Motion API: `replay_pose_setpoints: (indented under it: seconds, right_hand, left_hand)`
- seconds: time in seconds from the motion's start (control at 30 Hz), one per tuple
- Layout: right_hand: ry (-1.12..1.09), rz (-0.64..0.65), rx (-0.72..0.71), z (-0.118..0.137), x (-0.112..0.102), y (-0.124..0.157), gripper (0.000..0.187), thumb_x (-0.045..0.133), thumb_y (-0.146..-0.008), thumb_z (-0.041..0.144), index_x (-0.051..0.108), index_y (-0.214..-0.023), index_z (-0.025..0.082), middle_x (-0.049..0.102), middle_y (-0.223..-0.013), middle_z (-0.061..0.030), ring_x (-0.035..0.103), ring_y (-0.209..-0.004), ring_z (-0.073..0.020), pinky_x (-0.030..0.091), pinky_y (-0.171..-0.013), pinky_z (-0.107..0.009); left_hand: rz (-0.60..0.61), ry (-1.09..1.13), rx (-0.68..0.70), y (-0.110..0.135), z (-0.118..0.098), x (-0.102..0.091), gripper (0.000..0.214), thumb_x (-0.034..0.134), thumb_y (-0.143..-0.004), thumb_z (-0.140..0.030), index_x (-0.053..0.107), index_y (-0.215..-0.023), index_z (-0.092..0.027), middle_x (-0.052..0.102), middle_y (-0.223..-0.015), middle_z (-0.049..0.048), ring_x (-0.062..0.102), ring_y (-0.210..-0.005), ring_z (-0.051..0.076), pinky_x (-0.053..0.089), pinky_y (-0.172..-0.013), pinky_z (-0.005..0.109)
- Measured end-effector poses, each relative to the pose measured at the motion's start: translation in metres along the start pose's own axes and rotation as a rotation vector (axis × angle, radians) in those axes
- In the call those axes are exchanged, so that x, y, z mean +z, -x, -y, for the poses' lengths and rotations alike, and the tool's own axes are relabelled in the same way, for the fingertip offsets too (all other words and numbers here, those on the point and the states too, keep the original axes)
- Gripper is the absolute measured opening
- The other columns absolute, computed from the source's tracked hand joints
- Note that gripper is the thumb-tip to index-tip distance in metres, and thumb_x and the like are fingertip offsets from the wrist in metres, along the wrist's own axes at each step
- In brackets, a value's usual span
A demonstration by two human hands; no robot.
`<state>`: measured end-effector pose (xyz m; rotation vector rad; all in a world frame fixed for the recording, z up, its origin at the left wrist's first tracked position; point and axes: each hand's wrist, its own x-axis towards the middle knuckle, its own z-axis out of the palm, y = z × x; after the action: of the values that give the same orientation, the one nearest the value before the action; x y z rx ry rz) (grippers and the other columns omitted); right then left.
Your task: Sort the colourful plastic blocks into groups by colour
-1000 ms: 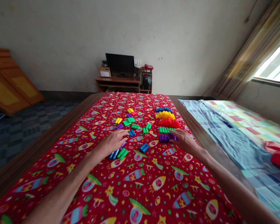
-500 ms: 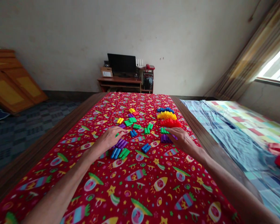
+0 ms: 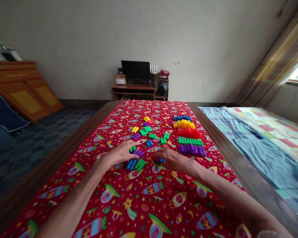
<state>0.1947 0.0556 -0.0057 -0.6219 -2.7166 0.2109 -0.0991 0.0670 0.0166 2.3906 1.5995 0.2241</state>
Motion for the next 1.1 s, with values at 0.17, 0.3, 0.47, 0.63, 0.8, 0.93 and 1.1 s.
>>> replay_pose_setpoints:
  seconds: [0.17,0.3,0.47,0.63,0.8,0.93,1.1]
  right_hand:
    - [-0.028,0.007,0.009,-0.01,-0.003,-0.009,0.05,0.057,-0.083,0.009,0.05,-0.133,0.015,0.062,-0.12,-0.0159,0.06,-0.109,-0.0229,0.051,-0.09,-0.038]
    - [0.034,-0.037,0.073,-0.023,0.011,-0.004,0.049,0.062,-0.085,0.021,0.05,-0.132,0.015,0.065,-0.111,-0.0153,0.061,-0.106,-0.0251,0.052,-0.087,-0.04]
    - [-0.025,-0.208,-0.087,-0.029,0.013,0.006,0.042,0.058,-0.088,0.025,0.05,-0.127,0.012,0.065,-0.107,-0.0162,0.06,-0.107,-0.0236,0.051,-0.088,-0.039]
    - [0.048,-0.097,0.033,-0.026,-0.036,-0.008,0.033,0.061,-0.08,0.013,0.061,-0.112,0.013,0.067,-0.102,-0.013,0.062,-0.092,-0.0206,0.05,-0.082,-0.034]
    - [0.145,-0.239,0.21,-0.081,-0.101,-0.015,0.034,0.058,-0.077,0.014,0.066,-0.11,0.017,0.07,-0.108,-0.0106,0.063,-0.099,-0.0213,0.049,-0.084,-0.033]
    - [0.263,-0.316,0.534,-0.154,-0.143,-0.015,0.037,0.059,-0.074,0.016,0.069,-0.11,0.015,0.074,-0.094,-0.0097,0.067,-0.082,-0.0221,0.048,-0.071,-0.03]
    - [0.393,-0.153,0.667,-0.207,-0.153,-0.011,0.026,0.054,-0.073,0.01,0.071,-0.091,0.009,0.073,-0.085,-0.0119,0.065,-0.075,-0.0212,0.042,-0.064,-0.026]
  left_hand:
    - [-0.077,-0.006,-0.002,-0.006,-0.021,0.016,0.04,0.065,-0.079,-0.037,0.064,-0.114,-0.02,0.064,-0.125,0.0119,0.058,-0.116,0.028,0.044,-0.103,0.039]
    - [-0.156,0.02,-0.052,-0.01,-0.026,0.021,0.026,0.067,-0.077,-0.034,0.064,-0.098,-0.019,0.067,-0.113,0.0104,0.061,-0.109,0.028,0.048,-0.096,0.04]
    - [-0.235,0.069,0.009,-0.012,-0.024,0.028,0.016,0.063,-0.08,-0.036,0.062,-0.086,-0.021,0.067,-0.097,0.0065,0.063,-0.097,0.026,0.05,-0.09,0.038]
    - [-0.357,0.014,0.032,-0.012,-0.024,0.04,0.032,0.049,-0.09,-0.04,0.061,-0.109,-0.017,0.066,-0.106,0.0114,0.061,-0.104,0.028,0.048,-0.093,0.043]
    - [-0.397,-0.018,0.055,-0.011,-0.024,0.044,0.039,0.042,-0.093,-0.041,0.061,-0.115,-0.015,0.067,-0.107,0.0131,0.061,-0.103,0.029,0.049,-0.094,0.046]
    - [-0.436,0.015,0.064,-0.01,-0.023,0.045,0.038,0.042,-0.093,-0.042,0.061,-0.115,-0.018,0.067,-0.109,0.0112,0.061,-0.105,0.029,0.049,-0.094,0.045]
    - [-0.434,0.044,0.045,-0.009,-0.022,0.046,0.039,0.042,-0.093,-0.043,0.061,-0.116,-0.018,0.067,-0.11,0.0105,0.061,-0.106,0.028,0.05,-0.094,0.044]
